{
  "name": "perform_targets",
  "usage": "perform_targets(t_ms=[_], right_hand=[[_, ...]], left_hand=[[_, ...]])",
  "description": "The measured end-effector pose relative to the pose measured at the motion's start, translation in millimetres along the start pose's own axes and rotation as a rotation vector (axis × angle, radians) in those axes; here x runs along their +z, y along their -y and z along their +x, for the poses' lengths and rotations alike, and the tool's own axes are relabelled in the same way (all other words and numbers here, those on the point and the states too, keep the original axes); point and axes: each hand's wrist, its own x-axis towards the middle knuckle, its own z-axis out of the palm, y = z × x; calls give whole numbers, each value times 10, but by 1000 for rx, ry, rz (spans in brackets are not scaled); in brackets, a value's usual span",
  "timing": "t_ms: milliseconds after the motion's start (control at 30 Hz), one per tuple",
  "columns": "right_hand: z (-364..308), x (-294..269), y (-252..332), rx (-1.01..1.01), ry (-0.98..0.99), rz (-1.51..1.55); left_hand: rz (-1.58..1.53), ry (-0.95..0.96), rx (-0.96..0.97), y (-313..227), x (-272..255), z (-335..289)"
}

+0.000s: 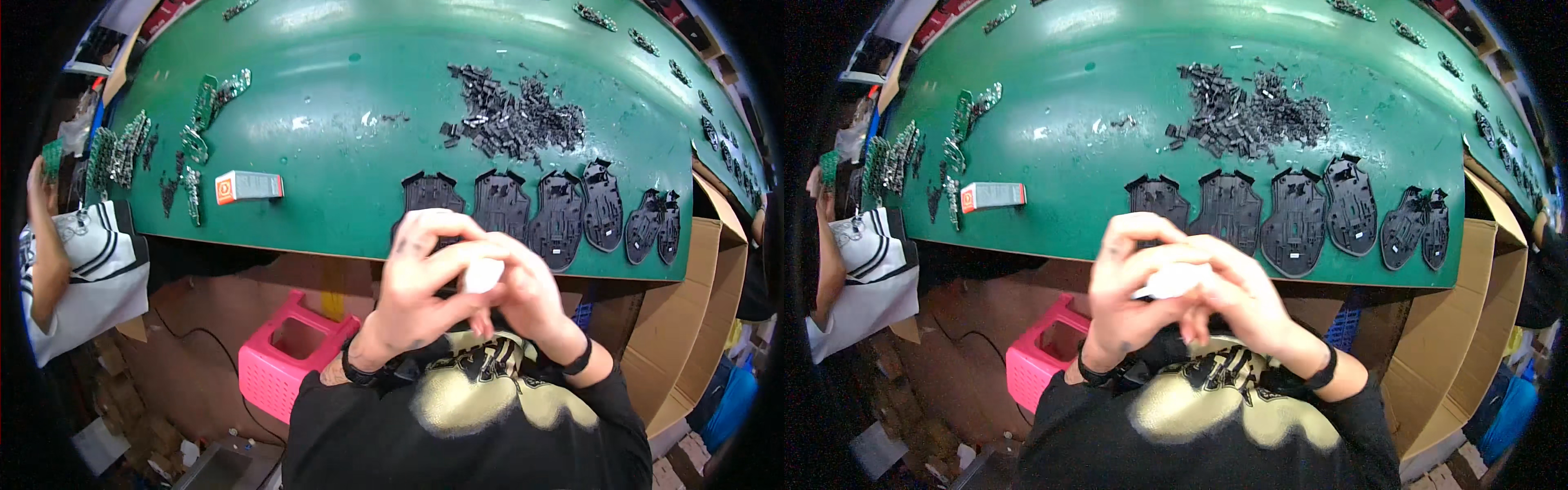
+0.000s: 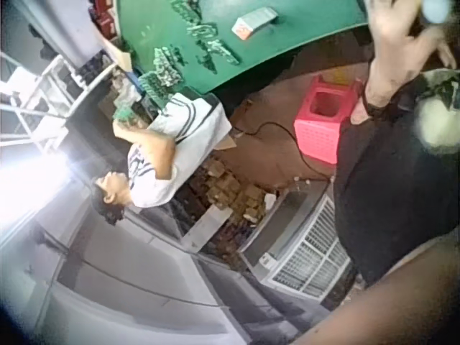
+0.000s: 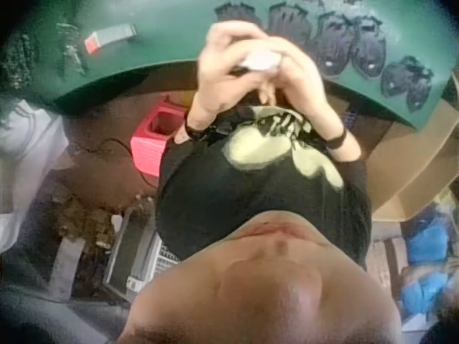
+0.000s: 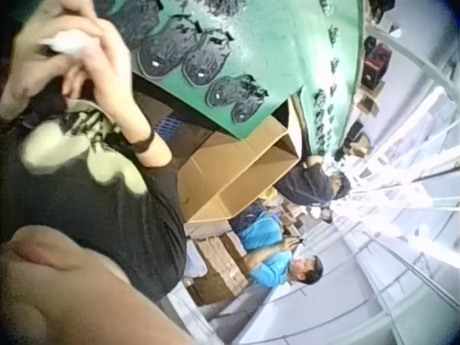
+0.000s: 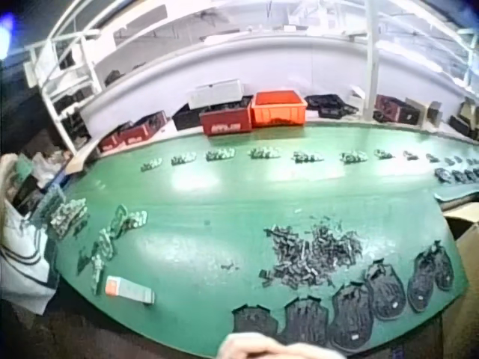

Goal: The person assembles electronic components on a green workbench. They apply glue to black plastic casings and attach small black parts, then place the finished units into a cardboard box. The person repeats this process for multiple units throughout the clip.

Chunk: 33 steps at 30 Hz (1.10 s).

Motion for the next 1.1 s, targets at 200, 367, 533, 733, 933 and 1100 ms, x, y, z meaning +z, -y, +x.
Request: perform_targets(t_ms=[200,367,533,733,933,1100], right_hand=[[232,88,-124,16,-68,282],[149,-98,-164,-299,-233,108],[-47,-239,-250,-516,-337,-687],[56,-245,-267,-734,-126,-1205],[210,-180,-268,-809,-39,-1312],[222,-196,-280,-774,-37,-1331]], left_hand=[[145,-86,12,73,-24,-73],[249,-211,208,324,-187,-554],[-40,-279,-273,430,-127,-822],[-158,-217,-506,489,-20,-815],[-135,-213,-537,508,-4,-814],[-119,-213,-550,499,-1,-822]])
